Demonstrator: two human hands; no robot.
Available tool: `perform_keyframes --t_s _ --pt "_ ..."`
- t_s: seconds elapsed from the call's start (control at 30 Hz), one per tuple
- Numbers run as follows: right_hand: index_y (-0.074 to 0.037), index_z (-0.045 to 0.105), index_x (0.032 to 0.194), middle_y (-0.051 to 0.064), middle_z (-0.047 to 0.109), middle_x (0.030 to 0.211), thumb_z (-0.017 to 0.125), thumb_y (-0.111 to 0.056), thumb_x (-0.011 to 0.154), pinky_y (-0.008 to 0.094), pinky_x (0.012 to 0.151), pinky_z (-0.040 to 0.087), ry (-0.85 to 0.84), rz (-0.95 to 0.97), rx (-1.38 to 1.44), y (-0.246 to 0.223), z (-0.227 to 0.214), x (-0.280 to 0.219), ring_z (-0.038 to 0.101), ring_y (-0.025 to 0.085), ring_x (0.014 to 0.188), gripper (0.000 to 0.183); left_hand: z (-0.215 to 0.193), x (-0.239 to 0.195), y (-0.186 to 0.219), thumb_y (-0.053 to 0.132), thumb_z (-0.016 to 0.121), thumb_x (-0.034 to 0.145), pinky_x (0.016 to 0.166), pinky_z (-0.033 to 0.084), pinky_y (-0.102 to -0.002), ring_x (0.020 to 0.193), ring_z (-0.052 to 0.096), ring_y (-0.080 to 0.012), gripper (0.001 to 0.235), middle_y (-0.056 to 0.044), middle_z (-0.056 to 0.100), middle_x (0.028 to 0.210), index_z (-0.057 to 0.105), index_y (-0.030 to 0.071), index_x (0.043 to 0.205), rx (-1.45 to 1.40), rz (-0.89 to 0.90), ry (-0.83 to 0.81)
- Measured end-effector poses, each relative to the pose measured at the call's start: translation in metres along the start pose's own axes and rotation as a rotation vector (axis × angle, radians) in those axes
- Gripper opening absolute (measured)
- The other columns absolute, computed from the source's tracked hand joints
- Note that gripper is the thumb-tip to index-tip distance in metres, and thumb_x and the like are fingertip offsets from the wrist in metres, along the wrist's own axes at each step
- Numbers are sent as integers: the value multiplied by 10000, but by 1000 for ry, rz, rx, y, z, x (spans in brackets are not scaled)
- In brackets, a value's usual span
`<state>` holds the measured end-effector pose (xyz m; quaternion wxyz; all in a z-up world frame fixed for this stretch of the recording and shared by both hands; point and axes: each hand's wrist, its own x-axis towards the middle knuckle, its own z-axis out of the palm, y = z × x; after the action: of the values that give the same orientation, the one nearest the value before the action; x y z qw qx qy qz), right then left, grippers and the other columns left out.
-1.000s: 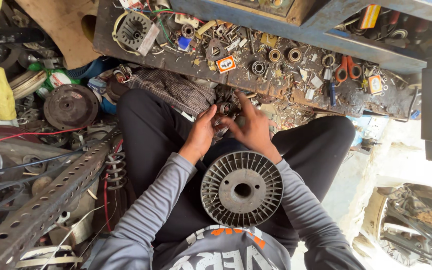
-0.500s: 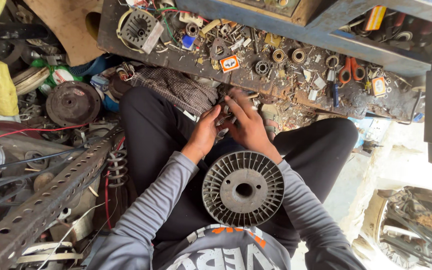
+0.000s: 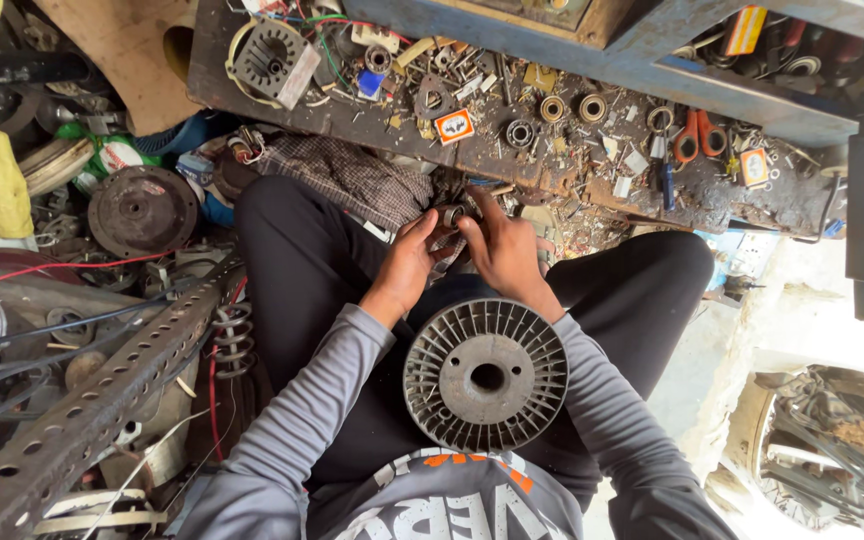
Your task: The person assembles a small motor component by hand, fitting a bearing into a housing and organizing wires while seated with a wire spool on their lap.
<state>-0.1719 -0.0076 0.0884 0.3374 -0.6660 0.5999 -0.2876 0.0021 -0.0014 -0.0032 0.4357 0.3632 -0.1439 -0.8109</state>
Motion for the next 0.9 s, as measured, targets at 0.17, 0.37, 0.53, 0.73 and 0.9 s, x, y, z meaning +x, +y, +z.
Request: perform_keyframes --t_s 0.17,0.37,0.53,0.73,0.9 --pt "-64 409 1522 260 718 1036 776 -344 929 408 782 590 262 -464 -154 -7 4 0 731 417 893 751 2 -2 0 379 626 1031 915 484 -341 1035 622 -123 357 8 709 1148 682 97 1243 -27 31 -13" --pt "-117 567 1425 151 731 895 727 -281 1028 387 684 577 83 -207 -162 4 1 3 738 313 715 458 4 -3 3 399 613 1017 909 486 -336 1058 648 -135 381 -3 714 1156 684 92 1232 -20 3 20" --pt "4 591 1303 136 703 723 729 -299 927 398 497 522 108 -151 23 -13 2 2 693 276 545 502 2 -4 1 400 626 1020 899 490 -366 1065 620 -165 366 -10 706 1167 680 105 1229 -23 18 -8" --pt "-36 712 1138 111 634 646 636 -258 1052 349 534 458 127 -46 73 5 -13 -4 628 212 541 250 9 -6 17 464 602 1005 925 510 -389 1135 641 -199 427 -40 701 1178 637 83 1194 -207 -75 -16" --pt "-2 716 1104 96 583 593 661 -227 1032 319 492 380 82 39 164 12 -15 1 492 145 492 243 5 -8 17 409 606 998 933 498 -379 1117 618 -185 380 -32 699 1237 654 78 1178 -263 -87 -11"
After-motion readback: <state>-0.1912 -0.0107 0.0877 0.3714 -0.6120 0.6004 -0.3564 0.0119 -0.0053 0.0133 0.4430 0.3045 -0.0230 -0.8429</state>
